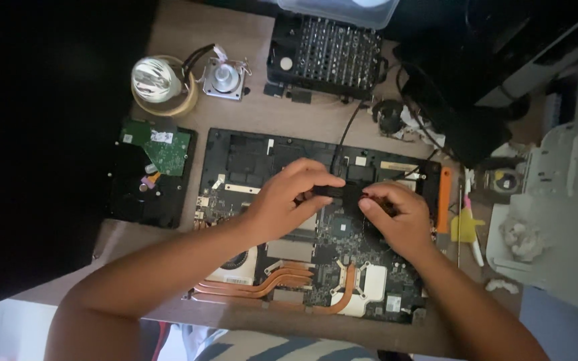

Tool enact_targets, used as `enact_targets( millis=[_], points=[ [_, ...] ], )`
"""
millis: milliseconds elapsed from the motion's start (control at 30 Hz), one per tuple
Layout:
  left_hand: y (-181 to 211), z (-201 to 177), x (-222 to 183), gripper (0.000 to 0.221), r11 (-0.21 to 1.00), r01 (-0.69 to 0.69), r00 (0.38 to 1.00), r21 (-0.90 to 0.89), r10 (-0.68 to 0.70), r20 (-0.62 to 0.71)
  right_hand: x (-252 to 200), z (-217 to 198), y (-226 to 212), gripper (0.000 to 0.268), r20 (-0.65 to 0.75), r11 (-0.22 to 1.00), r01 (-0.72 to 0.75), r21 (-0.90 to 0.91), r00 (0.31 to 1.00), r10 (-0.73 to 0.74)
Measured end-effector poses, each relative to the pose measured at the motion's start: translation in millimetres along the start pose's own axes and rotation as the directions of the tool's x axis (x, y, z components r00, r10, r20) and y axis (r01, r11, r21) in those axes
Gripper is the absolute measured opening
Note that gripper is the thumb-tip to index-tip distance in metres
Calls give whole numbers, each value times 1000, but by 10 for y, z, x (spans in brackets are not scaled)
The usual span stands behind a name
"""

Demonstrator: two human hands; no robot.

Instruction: Repairing a laptop by connecting internal components and securing them with screws

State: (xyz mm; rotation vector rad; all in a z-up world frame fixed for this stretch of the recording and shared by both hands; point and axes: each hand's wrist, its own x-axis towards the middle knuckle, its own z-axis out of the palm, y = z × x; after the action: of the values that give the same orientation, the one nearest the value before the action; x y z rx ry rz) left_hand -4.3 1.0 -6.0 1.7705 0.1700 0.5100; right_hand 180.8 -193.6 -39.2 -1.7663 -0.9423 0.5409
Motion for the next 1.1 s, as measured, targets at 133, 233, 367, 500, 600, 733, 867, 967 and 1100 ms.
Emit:
enact_targets(
  millis=[133, 233, 367, 500, 600, 733, 867, 967, 1100],
  points=[
    [53, -25, 37, 37, 999, 28, 997, 35, -30, 67, 38, -17, -58, 14, 29, 999, 52, -4, 998, -52],
    [77, -44, 44, 47, 995, 43, 992, 86, -53, 118, 54, 6, -150, 14, 80, 987, 155, -32, 985, -152],
    [63, -1, 48, 36, 994, 75, 978, 76, -89, 191, 49, 20, -230, 15, 103, 991, 134, -16, 986, -131],
    [101, 8, 76, 36, 992, 85, 979, 91, -100, 179, 39, 13, -172, 16, 104, 989, 147, -32, 984, -143],
    [10, 20, 14, 40, 994, 78, 985, 82, -89, 145, 43, 26, -295, 14, 111, 994, 109, 8, 988, -109],
    [9, 32, 31, 37, 995, 62, 986, 77, -72, 148, 42, 35, -294, 15, 104, 992, 126, -8, 987, -125],
    [67, -5, 36, 39, 990, 126, 976, 66, -136, 169, 74, 17, -306, 13, 87, 991, 122, -48, 989, -117],
    [44, 0, 25, 40, 988, 142, 972, 67, -152, 181, 67, 14, -272, 11, 83, 988, 138, -63, 988, -133],
    [22, 10, 34, 39, 989, 121, 975, 81, -134, 175, 68, 22, -284, 11, 80, 990, 132, -49, 989, -128]
  ],
)
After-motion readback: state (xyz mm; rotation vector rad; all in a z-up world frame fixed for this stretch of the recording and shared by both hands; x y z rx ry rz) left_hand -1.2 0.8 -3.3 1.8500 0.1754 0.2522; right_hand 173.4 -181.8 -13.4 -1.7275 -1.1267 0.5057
